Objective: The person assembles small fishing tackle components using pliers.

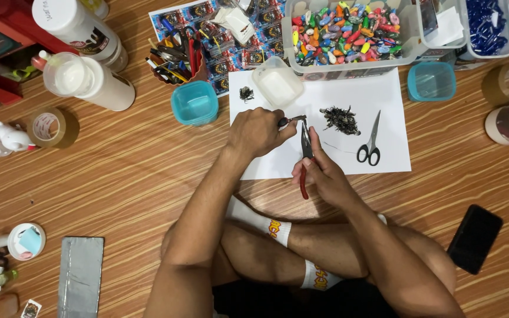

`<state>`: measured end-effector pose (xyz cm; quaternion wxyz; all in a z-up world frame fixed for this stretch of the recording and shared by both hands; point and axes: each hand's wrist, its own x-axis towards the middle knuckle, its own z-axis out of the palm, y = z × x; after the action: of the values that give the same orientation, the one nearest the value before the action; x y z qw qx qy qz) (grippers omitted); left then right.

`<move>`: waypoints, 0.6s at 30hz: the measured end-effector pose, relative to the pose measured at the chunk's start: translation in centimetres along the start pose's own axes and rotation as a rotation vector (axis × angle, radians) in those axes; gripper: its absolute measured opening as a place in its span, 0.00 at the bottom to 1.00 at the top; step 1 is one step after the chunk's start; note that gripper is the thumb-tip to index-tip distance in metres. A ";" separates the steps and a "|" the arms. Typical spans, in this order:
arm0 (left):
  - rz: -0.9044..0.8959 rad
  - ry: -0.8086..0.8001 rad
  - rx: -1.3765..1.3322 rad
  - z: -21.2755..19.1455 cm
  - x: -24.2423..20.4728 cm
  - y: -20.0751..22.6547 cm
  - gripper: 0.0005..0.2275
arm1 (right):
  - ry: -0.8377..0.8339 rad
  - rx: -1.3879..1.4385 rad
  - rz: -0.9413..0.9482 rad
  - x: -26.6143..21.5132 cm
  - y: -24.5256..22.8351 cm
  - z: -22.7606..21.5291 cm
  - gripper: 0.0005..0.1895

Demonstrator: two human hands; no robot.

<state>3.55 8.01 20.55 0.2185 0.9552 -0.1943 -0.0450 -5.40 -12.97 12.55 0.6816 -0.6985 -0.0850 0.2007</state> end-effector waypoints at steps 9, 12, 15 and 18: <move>0.001 -0.017 -0.093 0.1 -0.1 -0.1 0.25 | 0.094 0.216 -0.019 0.2 0.6 -0.1 0.32; 0.012 -0.020 -0.121 0.0 -0.2 -0.1 0.25 | 0.080 0.340 -0.014 0.0 0.1 0.2 0.31; 0.043 0.035 -0.107 0.9 -0.1 -0.6 0.25 | 0.051 0.428 -0.008 0.1 0.5 -0.3 0.31; 0.058 0.045 -0.116 1.0 -0.1 -0.7 0.25 | 0.030 0.516 -0.010 0.1 0.5 -0.3 0.31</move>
<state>3.54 8.18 19.31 0.2790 0.9357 -0.2139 -0.0285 -5.28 -13.26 12.00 0.8395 -0.5038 -0.0244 0.2019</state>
